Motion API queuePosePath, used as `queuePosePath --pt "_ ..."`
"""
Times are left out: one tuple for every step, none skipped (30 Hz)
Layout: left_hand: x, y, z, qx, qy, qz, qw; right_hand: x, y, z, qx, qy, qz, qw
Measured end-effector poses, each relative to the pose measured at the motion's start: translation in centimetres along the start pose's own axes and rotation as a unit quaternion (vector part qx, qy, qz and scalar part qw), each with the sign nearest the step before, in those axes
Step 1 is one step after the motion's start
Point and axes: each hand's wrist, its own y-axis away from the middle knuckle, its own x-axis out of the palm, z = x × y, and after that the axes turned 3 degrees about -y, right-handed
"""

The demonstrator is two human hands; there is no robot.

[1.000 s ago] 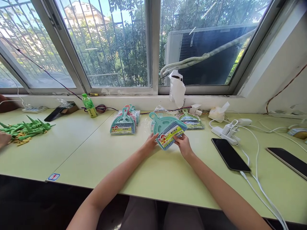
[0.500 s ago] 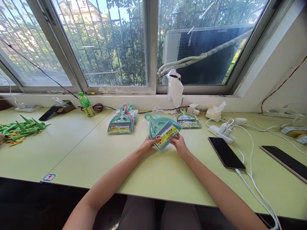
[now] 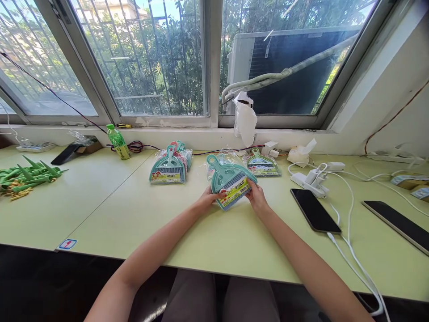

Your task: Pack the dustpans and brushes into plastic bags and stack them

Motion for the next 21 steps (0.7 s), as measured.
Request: queuePosePath --pt "0.0 0.1 -0.1 0.0 -0.005 0.001 1.0 0.0 0.0 -0.1 0.002 -0.002 -0.002 1.0" --pt "0.1 0.1 -0.2 -0.001 -0.009 0.001 1.0 0.0 0.0 -0.1 0.005 -0.002 -0.005 1.0" --pt "0.2 0.2 -0.3 -0.002 -0.014 -0.001 1.0 0.0 0.0 -0.2 0.007 -0.003 -0.008 1.0" --pt "0.2 0.3 -0.4 -0.003 -0.017 -0.003 1.0 0.0 0.0 -0.2 0.01 -0.003 -0.009 1.0" --pt "0.3 0.3 -0.5 -0.003 -0.02 -0.005 1.0 0.0 0.0 -0.2 0.013 -0.004 -0.009 1.0" --pt "0.3 0.3 -0.5 -0.003 -0.022 -0.006 1.0 0.0 0.0 -0.1 0.016 -0.004 -0.006 1.0" --pt "0.3 0.3 -0.5 -0.002 -0.023 -0.007 1.0 0.0 0.0 -0.1 0.018 -0.002 -0.002 1.0" --pt "0.3 0.3 -0.5 -0.002 -0.023 -0.01 1.0 0.0 0.0 -0.1 0.022 0.0 0.007 1.0" --pt "0.2 0.3 -0.5 0.0 -0.022 -0.016 1.0 0.1 0.0 0.0 0.025 0.003 0.022 0.999" --pt "0.1 0.2 -0.4 0.0 -0.02 -0.021 1.0 0.1 0.0 0.0 0.029 0.008 0.043 0.999" --pt "0.0 0.1 -0.4 0.001 -0.018 -0.027 0.999 0.2 0.1 0.0 0.032 0.016 0.07 0.997" --pt "-0.1 0.1 -0.4 0.001 -0.018 -0.03 0.999 0.2 0.2 0.0 0.034 0.026 0.101 0.994" --pt "-0.3 0.0 -0.4 0.0 -0.021 -0.031 0.999 0.2 0.3 -0.1 0.035 0.036 0.128 0.991" --pt "-0.5 -0.1 -0.4 -0.002 -0.028 -0.029 0.999 0.2 0.3 -0.2 0.033 0.046 0.146 0.988" --pt "-0.6 -0.1 -0.4 -0.006 -0.038 -0.023 0.999 0.2 0.4 -0.3 0.028 0.054 0.153 0.986" --pt "-0.8 -0.1 -0.4 -0.01 -0.048 -0.015 0.999 0.2 0.4 -0.5 0.021 0.059 0.15 0.987" --pt "-0.8 -0.1 -0.4 -0.016 -0.059 -0.006 0.998 0.2 0.4 -0.6 0.011 0.061 0.141 0.988" --pt "-0.8 0.0 -0.4 -0.024 -0.066 0.005 0.997 0.2 0.4 -0.7 0.0 0.06 0.13 0.99" --pt "-0.8 0.1 -0.4 -0.033 -0.069 0.018 0.997 0.2 0.4 -0.7 -0.012 0.057 0.123 0.991" --pt "-0.6 0.2 -0.5 -0.042 -0.067 0.035 0.996 0.2 0.5 -0.7 -0.025 0.053 0.119 0.991" --pt "-0.4 0.4 -0.6 -0.048 -0.059 0.054 0.996 0.3 0.6 -0.6 -0.039 0.049 0.119 0.991"
